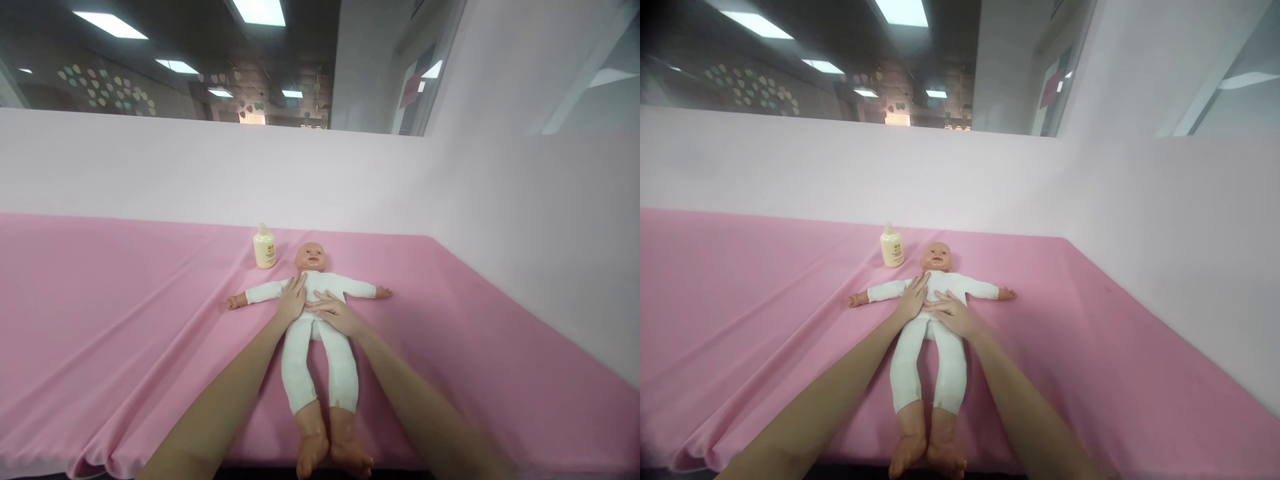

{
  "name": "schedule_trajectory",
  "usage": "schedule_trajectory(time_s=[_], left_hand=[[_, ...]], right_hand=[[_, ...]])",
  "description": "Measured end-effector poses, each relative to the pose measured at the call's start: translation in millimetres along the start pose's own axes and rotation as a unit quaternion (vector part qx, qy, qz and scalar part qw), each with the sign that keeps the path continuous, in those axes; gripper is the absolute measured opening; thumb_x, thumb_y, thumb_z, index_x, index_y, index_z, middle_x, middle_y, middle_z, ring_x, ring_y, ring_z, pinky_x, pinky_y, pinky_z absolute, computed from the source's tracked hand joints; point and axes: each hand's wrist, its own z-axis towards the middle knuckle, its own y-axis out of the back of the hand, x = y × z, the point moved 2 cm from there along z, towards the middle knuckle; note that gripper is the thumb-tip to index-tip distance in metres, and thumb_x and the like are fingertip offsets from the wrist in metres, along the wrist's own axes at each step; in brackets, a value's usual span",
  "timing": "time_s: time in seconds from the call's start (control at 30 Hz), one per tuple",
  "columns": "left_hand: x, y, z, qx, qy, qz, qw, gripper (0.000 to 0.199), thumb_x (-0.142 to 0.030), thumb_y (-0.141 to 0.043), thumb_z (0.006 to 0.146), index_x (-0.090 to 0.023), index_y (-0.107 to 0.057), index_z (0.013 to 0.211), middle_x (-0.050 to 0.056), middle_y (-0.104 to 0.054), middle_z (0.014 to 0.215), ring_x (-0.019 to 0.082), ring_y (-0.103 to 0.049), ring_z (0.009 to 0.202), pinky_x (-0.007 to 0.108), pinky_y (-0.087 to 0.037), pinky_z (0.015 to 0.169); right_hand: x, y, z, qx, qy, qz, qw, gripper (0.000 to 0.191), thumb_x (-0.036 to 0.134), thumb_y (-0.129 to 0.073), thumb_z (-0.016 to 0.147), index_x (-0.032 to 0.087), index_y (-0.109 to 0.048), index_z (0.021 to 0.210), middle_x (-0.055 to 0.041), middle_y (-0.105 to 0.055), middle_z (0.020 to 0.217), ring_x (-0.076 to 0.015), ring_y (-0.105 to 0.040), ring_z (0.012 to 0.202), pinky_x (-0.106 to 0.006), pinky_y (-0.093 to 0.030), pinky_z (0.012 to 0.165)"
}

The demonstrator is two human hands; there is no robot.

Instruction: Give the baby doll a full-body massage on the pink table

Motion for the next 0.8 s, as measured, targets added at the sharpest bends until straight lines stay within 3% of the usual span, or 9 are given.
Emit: schedule_trajectory(time_s=[0.17,0.23,0.3,0.37,0.43,0.53,0.63,0.7,0.8], left_hand=[[3.3,-2.6,0.4,-0.022,0.053,-0.007,0.998,0.057,-0.036,-0.025,0.101,-0.014,-0.033,0.153,0.011,-0.031,0.159,0.024,-0.024,0.149,0.046,-0.022,0.122],[2.9,-2.3,-0.2,-0.029,0.059,-0.005,0.998,0.058,-0.037,-0.027,0.101,-0.011,-0.034,0.152,0.012,-0.031,0.159,0.024,-0.025,0.149,0.044,-0.021,0.122],[0.0,1.5,-2.1,-0.032,0.046,0.007,0.998,0.057,-0.036,-0.028,0.100,-0.011,-0.035,0.151,0.012,-0.032,0.158,0.024,-0.025,0.149,0.044,-0.021,0.122],[-6.9,9.0,-5.5,-0.014,0.001,0.013,1.000,0.056,-0.035,-0.029,0.100,-0.013,-0.036,0.151,0.010,-0.032,0.158,0.025,-0.023,0.150,0.046,-0.021,0.122],[-18.9,18.6,-10.8,0.032,-0.085,0.004,0.996,0.054,-0.032,-0.029,0.100,-0.018,-0.040,0.150,0.005,-0.035,0.157,0.023,-0.023,0.150,0.048,-0.020,0.123],[-42.3,31.4,-21.6,0.119,-0.211,-0.031,0.970,0.051,-0.020,-0.035,0.093,-0.027,-0.056,0.138,-0.003,-0.053,0.145,0.019,-0.034,0.146,0.045,-0.022,0.123],[-62.2,37.0,-30.4,0.161,-0.229,-0.123,0.952,0.057,-0.006,-0.039,0.076,-0.029,-0.073,0.116,-0.005,-0.069,0.124,0.017,-0.055,0.129,0.036,-0.038,0.116],[-70.2,35.6,-33.9,0.186,-0.223,-0.196,0.937,0.059,-0.002,-0.038,0.068,-0.027,-0.078,0.103,-0.004,-0.074,0.112,0.015,-0.065,0.115,0.030,-0.047,0.107],[-70.8,30.1,-34.5,0.196,-0.207,-0.246,0.926,0.057,0.000,-0.037,0.064,-0.024,-0.080,0.094,-0.003,-0.077,0.102,0.014,-0.071,0.101,0.027,-0.052,0.097]], right_hand=[[4.8,2.4,0.8,0.007,-0.007,0.109,0.994,0.040,0.042,-0.044,0.095,0.025,-0.079,0.087,-0.0033,-0.077,0.101,-0.0231,-0.052,0.133,-0.053,0.001,0.123],[6.7,3.4,0.0,0.000,-0.018,0.153,0.988,0.045,0.041,-0.043,0.093,0.023,-0.075,0.068,-0.0043,-0.077,0.081,-0.0228,-0.064,0.116,-0.049,-0.003,0.124],[5.5,4.0,-1.2,-0.027,-0.040,0.203,0.978,0.050,0.041,-0.043,0.092,0.022,-0.064,0.050,-0.0021,-0.069,0.061,-0.0199,-0.070,0.087,-0.045,-0.014,0.122],[-0.2,4.2,-2.0,-0.081,-0.066,0.241,0.965,0.052,0.042,-0.045,0.090,0.023,-0.050,0.042,0.0018,-0.057,0.047,-0.0148,-0.061,0.060,-0.042,-0.030,0.116],[-8.8,4.9,-1.3,-0.156,-0.082,0.262,0.949,0.049,0.043,-0.046,0.089,0.023,-0.045,0.044,0.0031,-0.050,0.046,-0.0124,-0.051,0.051,-0.039,-0.043,0.102],[-20.1,8.6,4.0,-0.261,-0.079,0.260,0.926,0.041,0.043,-0.041,0.090,0.022,-0.056,0.058,-0.0002,-0.058,0.059,-0.0150,-0.054,0.061,-0.033,-0.050,0.082],[-22.4,15.3,14.6,-0.319,-0.059,0.199,0.925,0.035,0.043,-0.040,0.093,0.021,-0.065,0.080,-0.0042,-0.068,0.086,-0.0187,-0.062,0.088,-0.032,-0.049,0.089],[-19.2,18.6,24.2,-0.304,-0.026,0.134,0.943,0.035,0.042,-0.039,0.095,0.022,-0.067,0.096,-0.0053,-0.068,0.108,-0.0193,-0.060,0.109,-0.033,-0.043,0.102],[-13.8,16.4,39.4,-0.171,0.034,-0.001,0.985,0.038,0.042,-0.038,0.099,0.025,-0.068,0.114,-0.0033,-0.060,0.135,-0.0194,-0.048,0.132,-0.039,-0.028,0.117]])
